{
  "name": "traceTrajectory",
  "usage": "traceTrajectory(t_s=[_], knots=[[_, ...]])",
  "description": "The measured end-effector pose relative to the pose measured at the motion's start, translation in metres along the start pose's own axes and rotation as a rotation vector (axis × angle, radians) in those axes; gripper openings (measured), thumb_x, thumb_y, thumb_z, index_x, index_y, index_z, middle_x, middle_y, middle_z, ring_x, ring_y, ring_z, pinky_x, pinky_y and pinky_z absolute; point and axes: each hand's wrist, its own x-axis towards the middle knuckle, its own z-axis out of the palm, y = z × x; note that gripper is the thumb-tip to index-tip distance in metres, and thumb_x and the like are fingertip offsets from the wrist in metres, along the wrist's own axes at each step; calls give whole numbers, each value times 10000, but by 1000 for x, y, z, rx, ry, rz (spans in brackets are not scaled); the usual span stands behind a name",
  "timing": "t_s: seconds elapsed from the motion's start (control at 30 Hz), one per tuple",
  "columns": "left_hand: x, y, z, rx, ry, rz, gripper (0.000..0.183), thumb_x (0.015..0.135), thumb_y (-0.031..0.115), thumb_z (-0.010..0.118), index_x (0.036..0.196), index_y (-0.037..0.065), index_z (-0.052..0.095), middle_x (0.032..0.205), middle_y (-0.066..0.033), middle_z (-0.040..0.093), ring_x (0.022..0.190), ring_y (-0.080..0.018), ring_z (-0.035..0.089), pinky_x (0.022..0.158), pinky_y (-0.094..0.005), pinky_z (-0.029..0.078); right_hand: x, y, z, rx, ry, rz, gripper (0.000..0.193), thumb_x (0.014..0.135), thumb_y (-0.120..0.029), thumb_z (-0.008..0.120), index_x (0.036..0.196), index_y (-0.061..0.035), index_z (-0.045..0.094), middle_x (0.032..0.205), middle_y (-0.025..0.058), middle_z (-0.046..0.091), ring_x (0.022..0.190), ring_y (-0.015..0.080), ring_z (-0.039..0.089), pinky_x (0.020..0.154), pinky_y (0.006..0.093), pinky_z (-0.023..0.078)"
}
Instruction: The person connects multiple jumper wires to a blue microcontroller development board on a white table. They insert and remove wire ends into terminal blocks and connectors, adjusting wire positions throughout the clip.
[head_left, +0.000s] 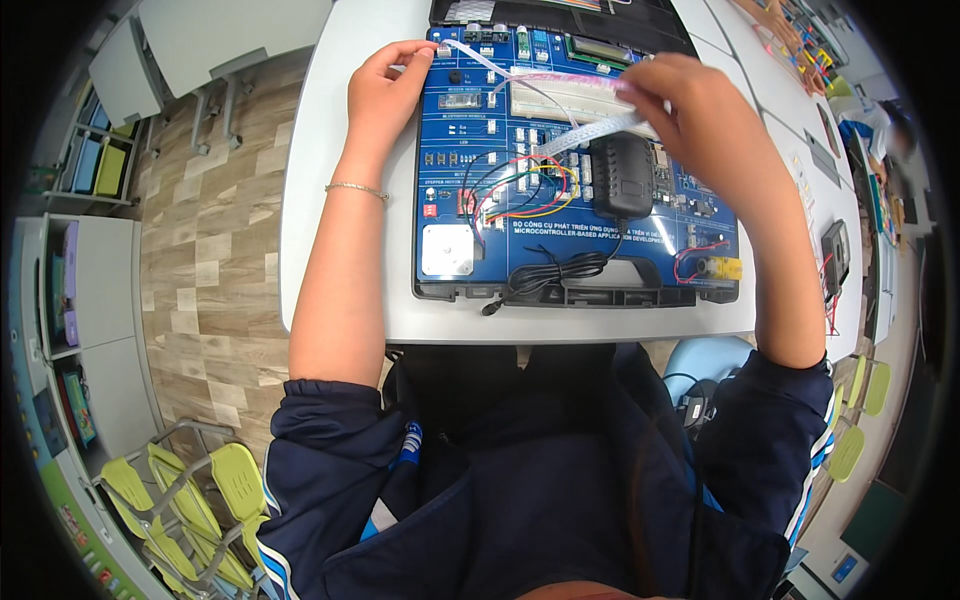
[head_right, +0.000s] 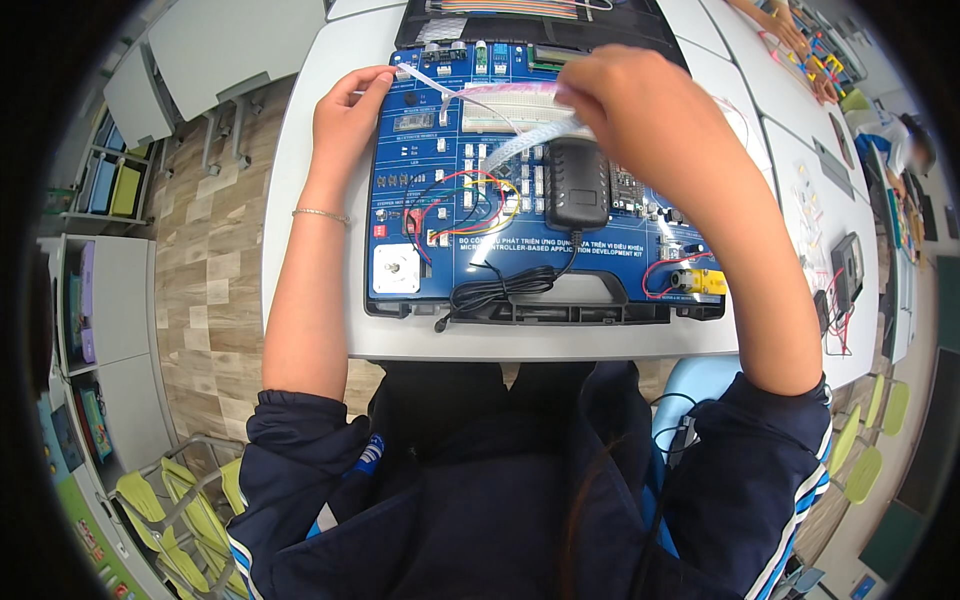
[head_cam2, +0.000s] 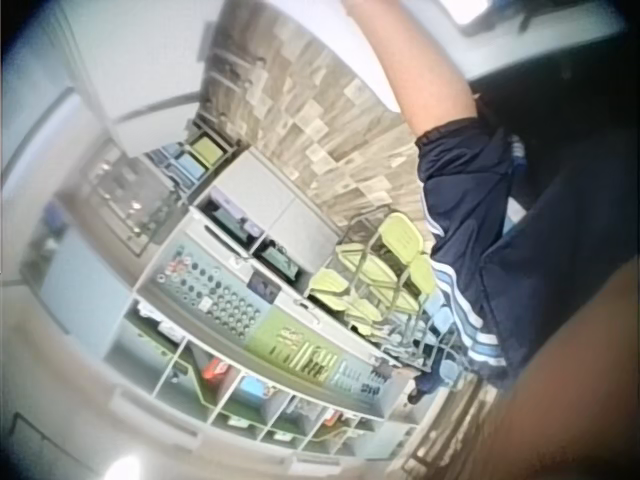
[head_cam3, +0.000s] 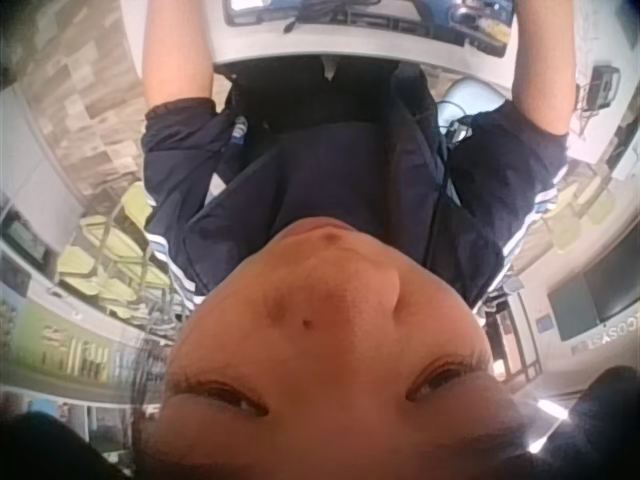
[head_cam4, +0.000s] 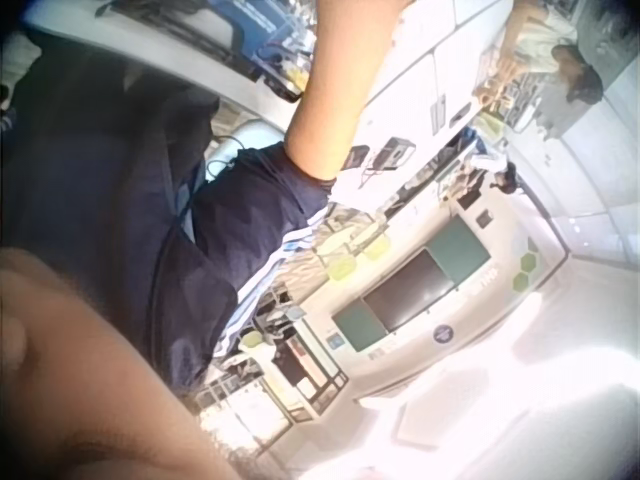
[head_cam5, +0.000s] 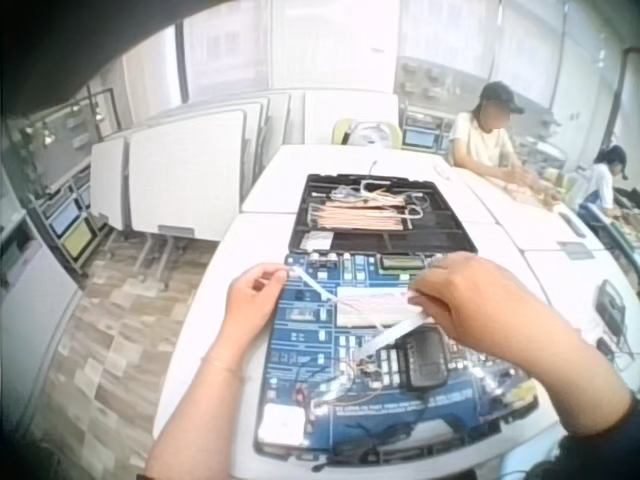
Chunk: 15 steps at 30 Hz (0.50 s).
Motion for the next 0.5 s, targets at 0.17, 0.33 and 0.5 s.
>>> traceTrajectory(t_s=[0.17, 0.33, 0.5], knots=[[1, 0, 0, 3, -1, 13, 207, 892, 264, 653, 1024, 136, 747, 880, 28, 679, 653, -68, 559, 596, -222, 470, 22, 40, 7, -136, 120, 67, 132, 867, -124, 676, 957, -29, 694, 914, 117, 622, 797, 285, 629, 731, 374, 499], [1, 2, 1, 0, 1, -11, 203, 895, 270, 650, 1017, 138, 745, 873, 18, 678, 671, -72, 569, 606, -226, 473, 25, 52, 15, -40, 161, 91, 159, 883, -129, 695, 996, -17, 697, 912, 70, 640, 778, 171, 646, 691, 293, 499], [-1, 4, 0, 12, 2, 6, 196, 895, 273, 652, 1011, 147, 748, 861, 25, 676, 683, -73, 576, 614, -230, 471, 20, 8, 8, 721, -55, 217, 218, 828, -206, 779, 953, -30, 748, 787, 46, 714, 719, 94, 638, 656, 245, 495]])
